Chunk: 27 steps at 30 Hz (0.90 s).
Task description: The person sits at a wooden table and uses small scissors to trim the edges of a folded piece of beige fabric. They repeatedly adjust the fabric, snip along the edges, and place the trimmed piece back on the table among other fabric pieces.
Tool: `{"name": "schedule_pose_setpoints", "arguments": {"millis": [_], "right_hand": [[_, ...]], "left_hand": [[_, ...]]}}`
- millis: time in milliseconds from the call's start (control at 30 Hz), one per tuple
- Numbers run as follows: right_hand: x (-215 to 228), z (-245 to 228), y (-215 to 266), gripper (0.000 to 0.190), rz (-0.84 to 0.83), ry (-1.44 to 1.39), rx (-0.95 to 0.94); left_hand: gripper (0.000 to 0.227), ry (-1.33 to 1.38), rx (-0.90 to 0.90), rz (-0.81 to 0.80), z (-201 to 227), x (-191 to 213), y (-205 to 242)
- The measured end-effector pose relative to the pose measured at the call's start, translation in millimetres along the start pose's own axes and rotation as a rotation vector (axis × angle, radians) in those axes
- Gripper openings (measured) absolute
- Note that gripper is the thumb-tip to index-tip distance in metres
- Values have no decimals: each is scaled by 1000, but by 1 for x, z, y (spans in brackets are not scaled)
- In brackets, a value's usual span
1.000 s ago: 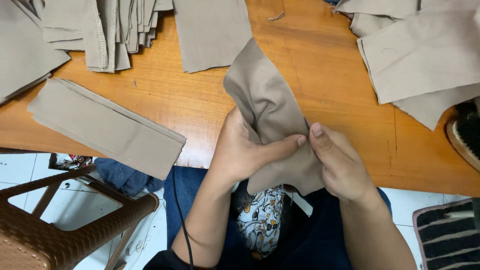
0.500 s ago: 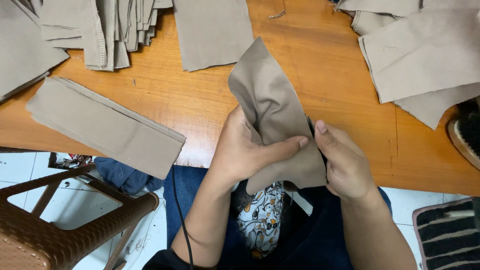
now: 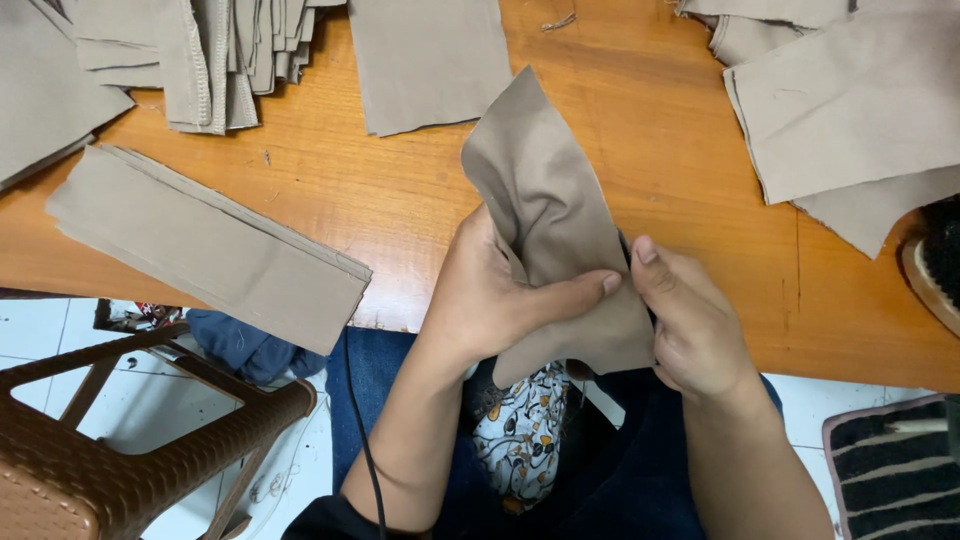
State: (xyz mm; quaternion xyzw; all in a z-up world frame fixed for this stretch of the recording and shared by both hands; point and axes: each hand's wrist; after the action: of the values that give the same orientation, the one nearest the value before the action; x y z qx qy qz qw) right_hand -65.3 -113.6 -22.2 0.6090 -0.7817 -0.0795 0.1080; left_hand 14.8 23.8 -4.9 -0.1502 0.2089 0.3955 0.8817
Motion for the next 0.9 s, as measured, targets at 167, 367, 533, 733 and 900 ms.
{"name": "schedule_pose_setpoints", "arguments": {"millis": [167,367,533,733,900], "right_hand": [[0,3,0,41,-10,-90,13],[1,5,0,43,22,-25,-33],[0,2,0,43,46,19,-47],[1,4,1,39,27,49,-3],[-3,1,0,40,113,-141,-96]], "left_hand": [[24,-1,31,1,2,0,0],[27,-4,6,-10,1,2,0],[25,-43,3,1,1,2,0],[19,-29,5,-20,4,1,0],[23,-60,-2,1,6,0,0]]}}
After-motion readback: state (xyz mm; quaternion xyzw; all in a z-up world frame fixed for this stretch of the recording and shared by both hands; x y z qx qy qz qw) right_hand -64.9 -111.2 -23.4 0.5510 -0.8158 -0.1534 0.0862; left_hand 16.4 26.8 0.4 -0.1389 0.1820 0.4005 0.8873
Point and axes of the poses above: each hand's wrist, its own y-axis away from the middle knuckle, its own x-axis out of the back of the hand, z = x × y, and after that the axes turned 7 degrees about y, right-handed
